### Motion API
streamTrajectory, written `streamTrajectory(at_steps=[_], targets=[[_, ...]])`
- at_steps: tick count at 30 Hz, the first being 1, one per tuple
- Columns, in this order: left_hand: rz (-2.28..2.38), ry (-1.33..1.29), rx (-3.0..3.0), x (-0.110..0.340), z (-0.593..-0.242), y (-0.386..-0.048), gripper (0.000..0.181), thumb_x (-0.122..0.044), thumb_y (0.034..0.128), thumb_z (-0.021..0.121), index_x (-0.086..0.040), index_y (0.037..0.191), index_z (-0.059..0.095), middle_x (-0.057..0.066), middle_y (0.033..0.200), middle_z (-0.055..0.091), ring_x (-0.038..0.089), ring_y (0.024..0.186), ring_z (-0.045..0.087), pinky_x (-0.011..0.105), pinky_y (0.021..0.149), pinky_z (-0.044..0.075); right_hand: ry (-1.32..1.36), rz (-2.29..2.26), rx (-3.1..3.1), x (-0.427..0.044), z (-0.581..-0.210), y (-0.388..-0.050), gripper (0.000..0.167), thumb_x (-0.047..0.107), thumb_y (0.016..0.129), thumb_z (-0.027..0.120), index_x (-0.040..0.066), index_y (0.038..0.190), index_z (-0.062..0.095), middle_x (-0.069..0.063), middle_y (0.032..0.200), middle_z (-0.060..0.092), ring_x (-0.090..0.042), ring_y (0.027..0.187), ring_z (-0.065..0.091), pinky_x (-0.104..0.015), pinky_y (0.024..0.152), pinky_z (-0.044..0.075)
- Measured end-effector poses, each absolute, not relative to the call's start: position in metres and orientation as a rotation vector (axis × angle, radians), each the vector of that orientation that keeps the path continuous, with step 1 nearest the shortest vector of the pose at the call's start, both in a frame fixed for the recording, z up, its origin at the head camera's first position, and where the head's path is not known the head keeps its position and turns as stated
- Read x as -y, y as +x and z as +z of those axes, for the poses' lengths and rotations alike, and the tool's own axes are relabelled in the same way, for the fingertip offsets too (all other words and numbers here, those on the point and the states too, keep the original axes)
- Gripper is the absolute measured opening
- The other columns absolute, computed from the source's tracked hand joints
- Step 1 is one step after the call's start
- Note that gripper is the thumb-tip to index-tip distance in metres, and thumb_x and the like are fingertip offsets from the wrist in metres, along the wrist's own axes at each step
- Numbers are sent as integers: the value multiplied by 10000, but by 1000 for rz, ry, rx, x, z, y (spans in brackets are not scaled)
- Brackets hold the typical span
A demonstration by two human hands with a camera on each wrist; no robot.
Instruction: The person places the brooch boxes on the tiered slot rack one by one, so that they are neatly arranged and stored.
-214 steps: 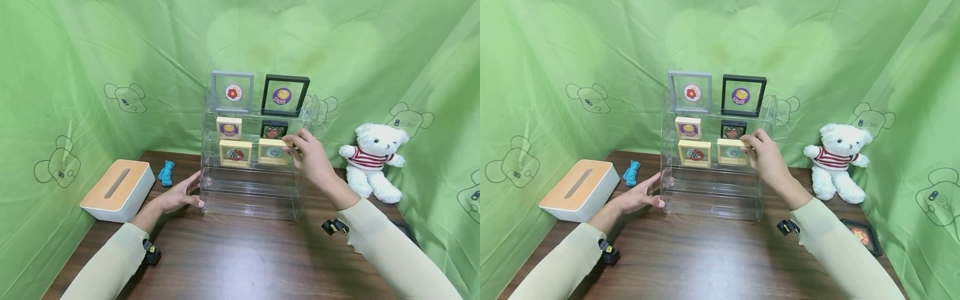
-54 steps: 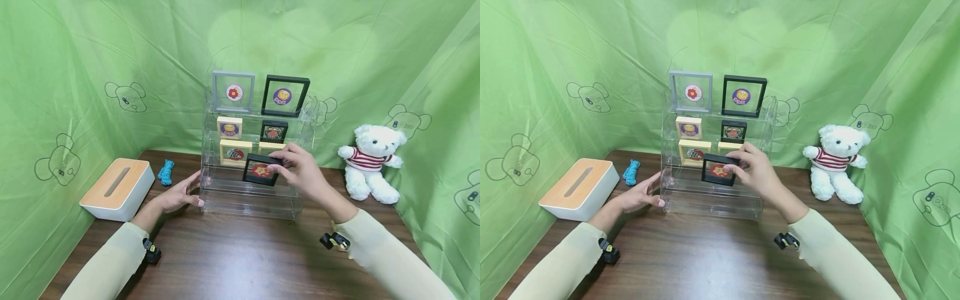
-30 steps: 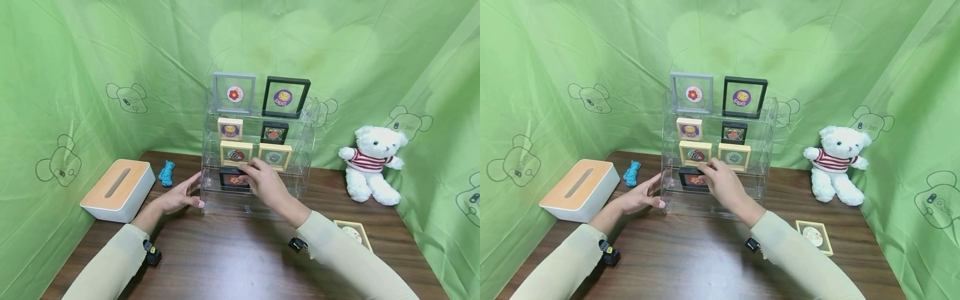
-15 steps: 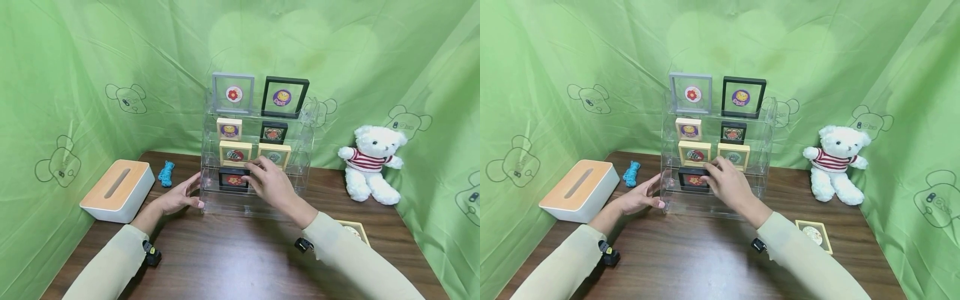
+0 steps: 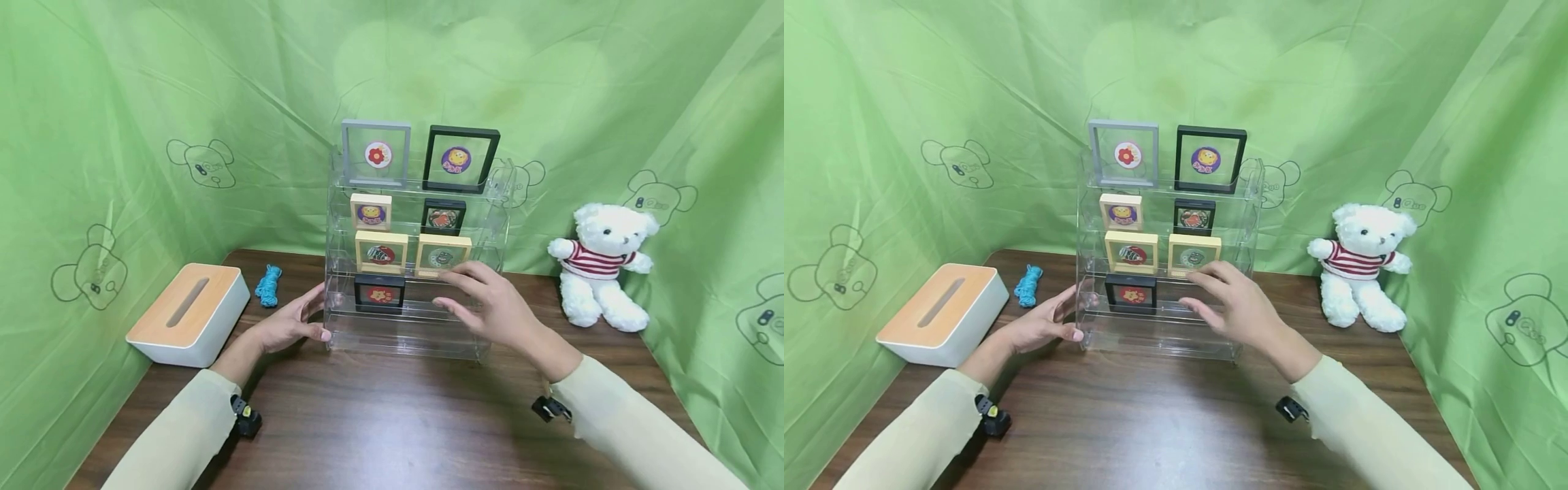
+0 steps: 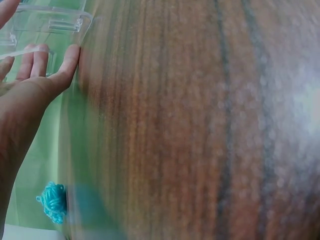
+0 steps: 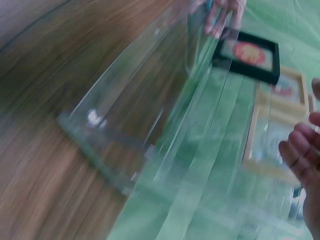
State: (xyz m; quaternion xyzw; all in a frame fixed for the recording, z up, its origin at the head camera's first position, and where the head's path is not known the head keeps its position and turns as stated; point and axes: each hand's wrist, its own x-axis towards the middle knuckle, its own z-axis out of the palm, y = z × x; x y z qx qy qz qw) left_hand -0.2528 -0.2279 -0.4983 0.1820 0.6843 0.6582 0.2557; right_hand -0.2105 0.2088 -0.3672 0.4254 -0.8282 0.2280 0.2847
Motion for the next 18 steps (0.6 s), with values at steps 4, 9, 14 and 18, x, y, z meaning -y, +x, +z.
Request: streamTrajectory(at_steps=[4,9,14,18], targets=[[1788,488,-1860,228,-497,-254,1254,9,897,829,-229,1799,-9,151,1874,19,448,1730,-4,682,1351,187,1174,650,2157,-241,-371,-208,395,359,995,836,55,1247,815,-75,1156,767,-185,972,714,-271,869,598],[1780,482,-1856,227,-496,-254,1252,0,903,828,-237,1799,-13,154,1873,18,444,1731,-4,681,1354,179,1142,688,2150,-283,-378,-203,370,235,916,883,44,1227,821,-79,1126,785,-199,875,713,-235,771,598],[1777,477,-1855,227,-496,-253,1253,0,902,826,-234,1799,-17,150,1874,7,448,1730,-14,684,1352,183,1000,705,2341,-328,-389,-195,490,32,789,951,93,1256,815,16,1119,761,-91,865,673,-195,711,572],[1770,458,-1878,228,-497,-253,1263,-16,899,839,-213,1797,-27,163,1873,-5,453,1729,-34,690,1354,163,896,665,2496,-361,-401,-191,474,21,809,956,114,1251,812,69,1093,742,-73,853,667,-134,731,538]])
